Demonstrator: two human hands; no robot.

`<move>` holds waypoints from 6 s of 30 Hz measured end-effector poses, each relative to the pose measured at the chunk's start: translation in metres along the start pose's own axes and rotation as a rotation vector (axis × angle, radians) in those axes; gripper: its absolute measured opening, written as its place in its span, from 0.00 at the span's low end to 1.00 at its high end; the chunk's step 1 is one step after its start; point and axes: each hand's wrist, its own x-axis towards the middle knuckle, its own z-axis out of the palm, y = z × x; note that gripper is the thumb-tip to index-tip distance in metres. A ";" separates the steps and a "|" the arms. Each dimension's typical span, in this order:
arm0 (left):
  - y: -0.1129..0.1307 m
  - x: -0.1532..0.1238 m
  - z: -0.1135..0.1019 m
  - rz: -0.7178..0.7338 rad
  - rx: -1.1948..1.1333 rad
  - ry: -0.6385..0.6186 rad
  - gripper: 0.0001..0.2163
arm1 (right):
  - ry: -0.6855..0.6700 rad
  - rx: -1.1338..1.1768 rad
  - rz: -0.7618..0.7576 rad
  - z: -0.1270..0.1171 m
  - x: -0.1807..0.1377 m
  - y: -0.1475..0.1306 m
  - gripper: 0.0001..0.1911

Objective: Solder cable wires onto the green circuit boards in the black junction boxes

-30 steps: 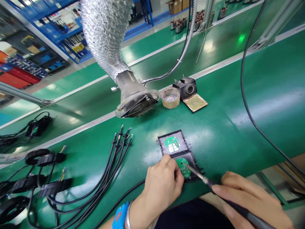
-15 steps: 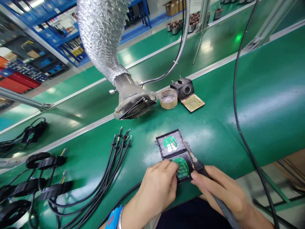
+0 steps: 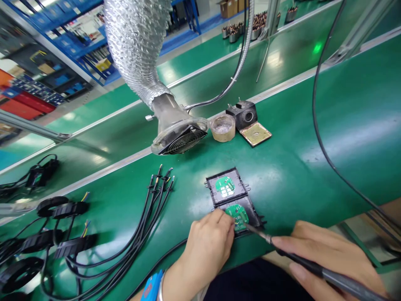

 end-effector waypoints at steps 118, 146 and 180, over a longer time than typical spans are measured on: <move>0.000 0.007 -0.001 -0.026 -0.152 -0.052 0.06 | 0.081 -0.105 -0.048 0.035 0.011 0.029 0.16; 0.000 0.014 -0.009 0.095 -0.006 -0.178 0.07 | -0.116 0.244 0.093 -0.003 0.016 0.026 0.14; 0.006 0.019 -0.013 -0.056 -0.179 -0.276 0.08 | -0.330 0.351 0.028 -0.014 0.037 0.045 0.15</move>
